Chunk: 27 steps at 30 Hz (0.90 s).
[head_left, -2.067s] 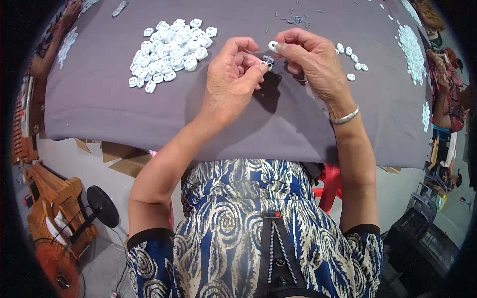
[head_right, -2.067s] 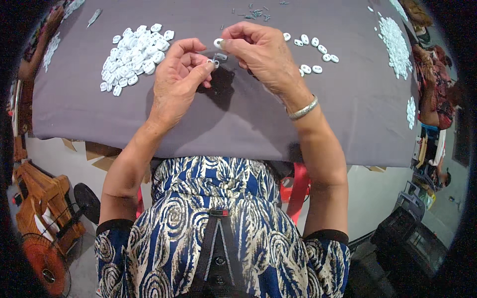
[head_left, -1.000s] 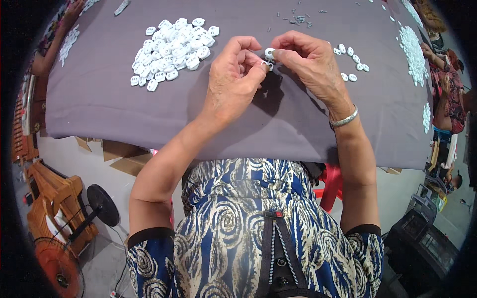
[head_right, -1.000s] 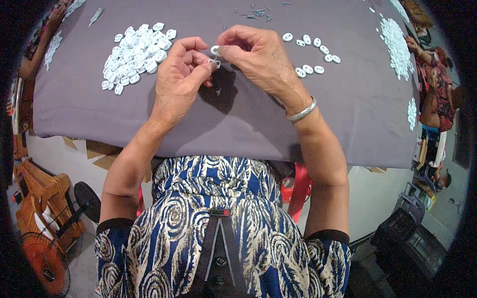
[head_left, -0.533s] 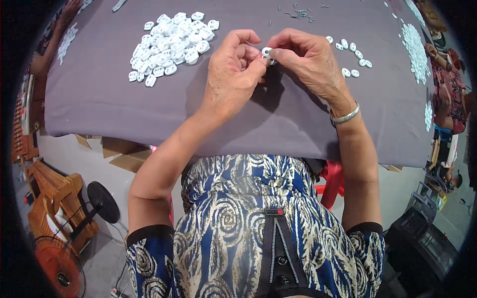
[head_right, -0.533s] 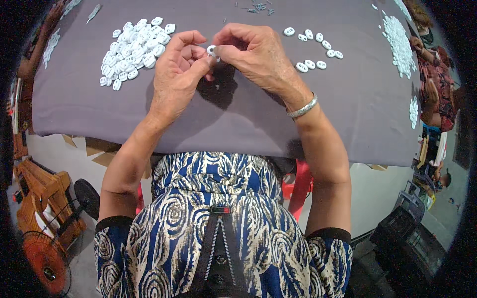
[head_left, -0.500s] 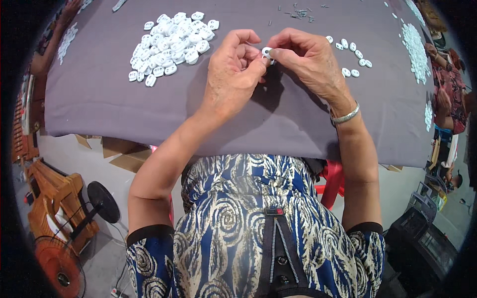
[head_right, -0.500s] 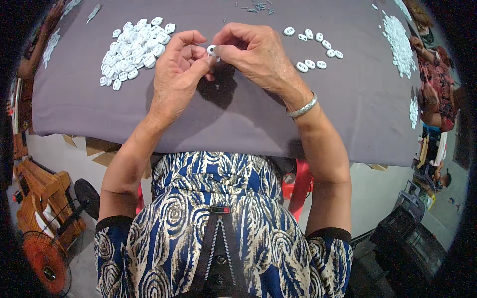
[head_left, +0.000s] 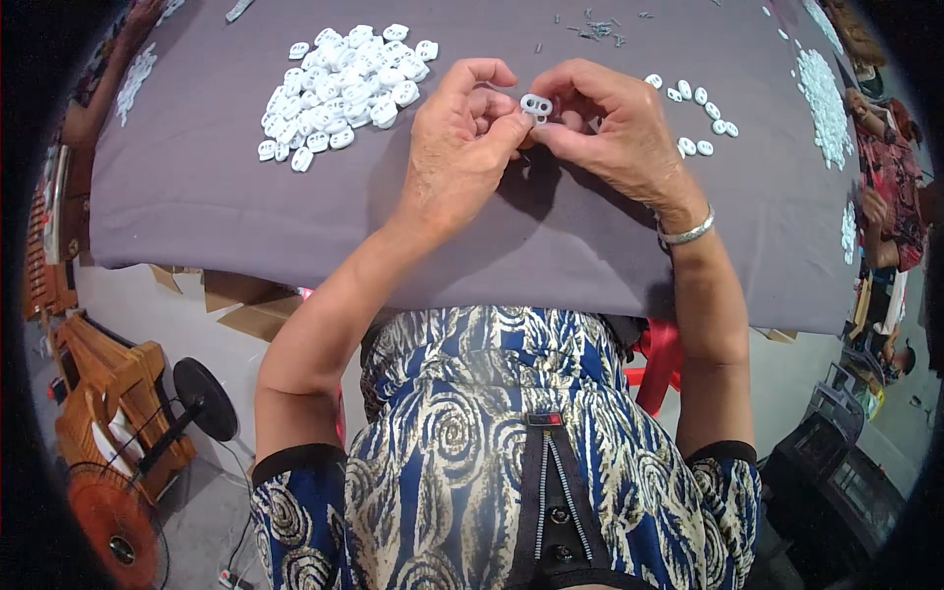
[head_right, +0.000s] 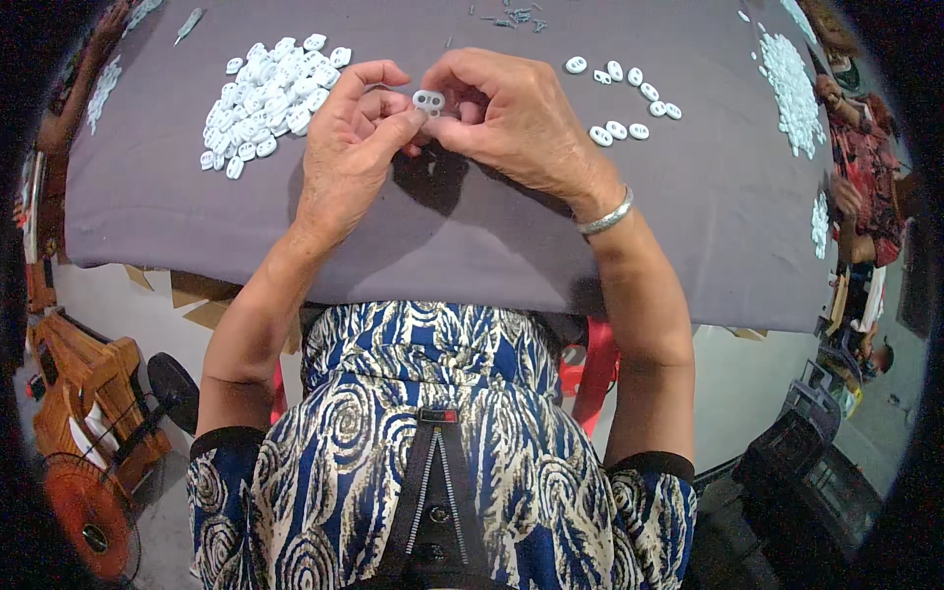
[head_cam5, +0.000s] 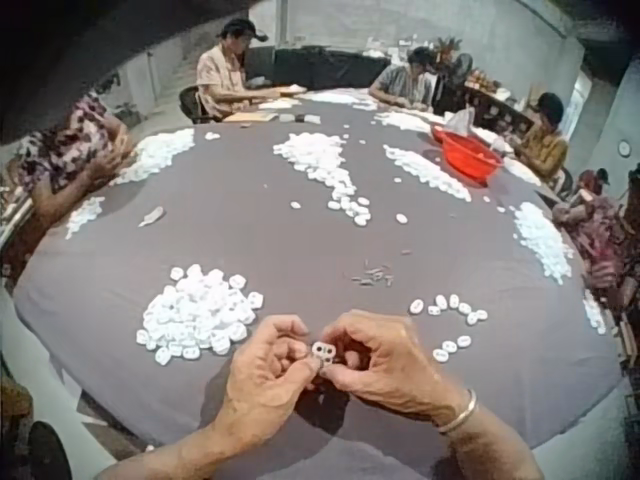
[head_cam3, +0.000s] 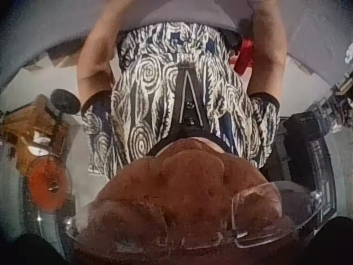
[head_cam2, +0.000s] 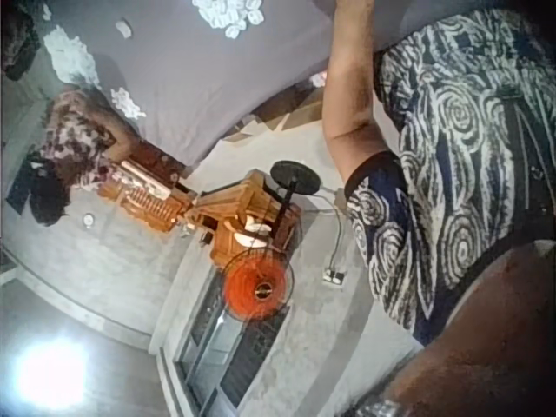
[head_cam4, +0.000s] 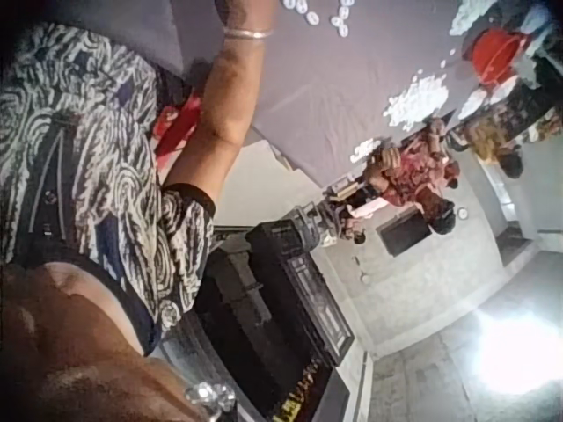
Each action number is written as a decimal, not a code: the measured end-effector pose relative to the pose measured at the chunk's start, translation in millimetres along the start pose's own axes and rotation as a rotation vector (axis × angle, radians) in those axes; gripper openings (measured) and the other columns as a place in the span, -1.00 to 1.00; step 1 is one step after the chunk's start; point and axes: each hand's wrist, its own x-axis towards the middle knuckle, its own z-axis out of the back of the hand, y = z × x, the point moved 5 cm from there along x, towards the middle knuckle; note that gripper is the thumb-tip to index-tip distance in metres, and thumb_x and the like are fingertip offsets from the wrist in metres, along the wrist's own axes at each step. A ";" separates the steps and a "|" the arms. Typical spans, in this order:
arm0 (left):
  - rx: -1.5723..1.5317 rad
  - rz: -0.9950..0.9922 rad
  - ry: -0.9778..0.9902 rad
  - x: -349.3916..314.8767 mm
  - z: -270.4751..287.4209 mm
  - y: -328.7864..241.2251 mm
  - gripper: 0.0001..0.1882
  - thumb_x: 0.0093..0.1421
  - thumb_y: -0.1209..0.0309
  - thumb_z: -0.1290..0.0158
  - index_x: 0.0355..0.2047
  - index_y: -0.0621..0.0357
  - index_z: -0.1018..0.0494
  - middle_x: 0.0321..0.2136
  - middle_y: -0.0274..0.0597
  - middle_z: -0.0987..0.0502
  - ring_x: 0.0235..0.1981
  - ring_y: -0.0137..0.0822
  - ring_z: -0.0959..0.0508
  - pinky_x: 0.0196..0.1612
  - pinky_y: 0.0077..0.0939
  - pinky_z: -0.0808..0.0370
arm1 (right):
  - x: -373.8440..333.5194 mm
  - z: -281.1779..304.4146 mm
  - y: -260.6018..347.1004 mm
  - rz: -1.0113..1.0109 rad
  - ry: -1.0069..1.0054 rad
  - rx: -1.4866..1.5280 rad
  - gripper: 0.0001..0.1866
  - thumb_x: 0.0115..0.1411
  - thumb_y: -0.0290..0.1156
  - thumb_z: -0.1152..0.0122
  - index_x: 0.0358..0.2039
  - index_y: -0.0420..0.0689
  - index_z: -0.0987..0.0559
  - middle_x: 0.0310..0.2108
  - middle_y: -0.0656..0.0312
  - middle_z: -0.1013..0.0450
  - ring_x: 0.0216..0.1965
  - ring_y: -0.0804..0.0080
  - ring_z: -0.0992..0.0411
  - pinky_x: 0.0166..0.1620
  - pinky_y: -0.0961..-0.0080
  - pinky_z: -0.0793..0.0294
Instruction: Assembling small white plastic components by inserting metal pins.
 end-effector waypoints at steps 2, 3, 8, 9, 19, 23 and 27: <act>0.006 0.008 0.012 -0.3 0.2 -0.2 -0.71 0.15 0.61 -0.02 -0.11 0.25 -0.29 -0.46 -0.29 -0.48 -0.48 -0.58 -0.46 -0.45 -0.71 -0.42 | 0.1 -0.2 2.3 0.051 -0.015 -0.028 -0.78 -0.04 -0.45 -0.30 -0.34 -0.18 -0.57 -0.65 0.34 -0.33 -0.62 0.66 -0.27 -0.53 0.66 -0.31; 0.006 0.008 0.012 -0.7 1.1 -1.1 -0.71 0.15 0.61 -0.02 -0.11 0.25 -0.29 -0.46 -0.29 -0.48 -0.48 -0.58 -0.46 -0.45 -0.71 -0.42 | 0.1 -0.6 3.4 0.085 -0.031 -0.040 -0.78 -0.06 -0.47 -0.30 -0.34 -0.18 -0.56 -0.63 0.33 -0.34 -0.62 0.65 -0.27 -0.53 0.65 -0.32; 0.052 0.034 0.083 -0.3 1.4 -3.5 -0.69 0.21 0.56 -0.01 -0.03 0.24 -0.31 -0.39 -0.31 -0.48 -0.35 -0.54 -0.49 -0.28 -0.67 -0.43 | -0.1 -2.1 4.3 0.157 -0.061 -0.081 -0.79 -0.10 -0.51 -0.27 -0.37 -0.19 -0.54 -0.57 0.28 -0.38 -0.63 0.59 -0.29 -0.54 0.62 -0.34; 0.053 0.034 0.084 -0.1 1.1 -4.1 -0.69 0.21 0.56 -0.01 -0.03 0.24 -0.31 -0.39 -0.31 -0.48 -0.35 -0.54 -0.49 -0.28 -0.67 -0.43 | 0.0 -2.1 5.1 0.175 -0.071 -0.086 -0.79 -0.11 -0.51 -0.26 -0.37 -0.19 -0.54 -0.56 0.28 -0.38 -0.63 0.58 -0.29 -0.54 0.61 -0.35; 0.055 0.027 0.074 2.7 1.3 -14.0 -0.71 0.19 0.57 -0.02 -0.07 0.26 -0.31 -0.46 -0.34 -0.47 -0.41 -0.60 -0.47 -0.33 -0.70 -0.44 | -1.9 -3.8 8.0 0.238 -0.092 -0.084 -0.78 -0.12 -0.53 -0.20 -0.36 -0.19 -0.53 -0.52 0.24 -0.42 -0.63 0.51 -0.33 -0.52 0.57 -0.38; 0.131 -0.019 0.055 3.0 3.0 -8.9 -0.71 0.17 0.58 -0.04 -0.09 0.27 -0.32 -0.48 -0.32 -0.48 -0.44 -0.58 -0.48 -0.34 -0.70 -0.46 | -3.0 -7.1 14.0 0.247 -0.065 -0.104 -0.77 -0.10 -0.52 -0.21 -0.34 -0.18 -0.53 -0.48 0.22 -0.42 -0.60 0.45 -0.36 -0.50 0.54 -0.41; 0.012 -0.015 0.035 1.0 1.3 -8.9 -0.71 0.16 0.58 -0.04 -0.09 0.27 -0.32 -0.49 -0.31 -0.48 -0.46 -0.58 -0.49 -0.37 -0.70 -0.46 | -3.1 -7.6 14.8 0.286 -0.022 -0.163 -0.69 -0.05 -0.44 -0.27 -0.24 -0.15 -0.50 -0.44 0.19 -0.41 -0.52 0.28 -0.43 -0.44 0.42 -0.45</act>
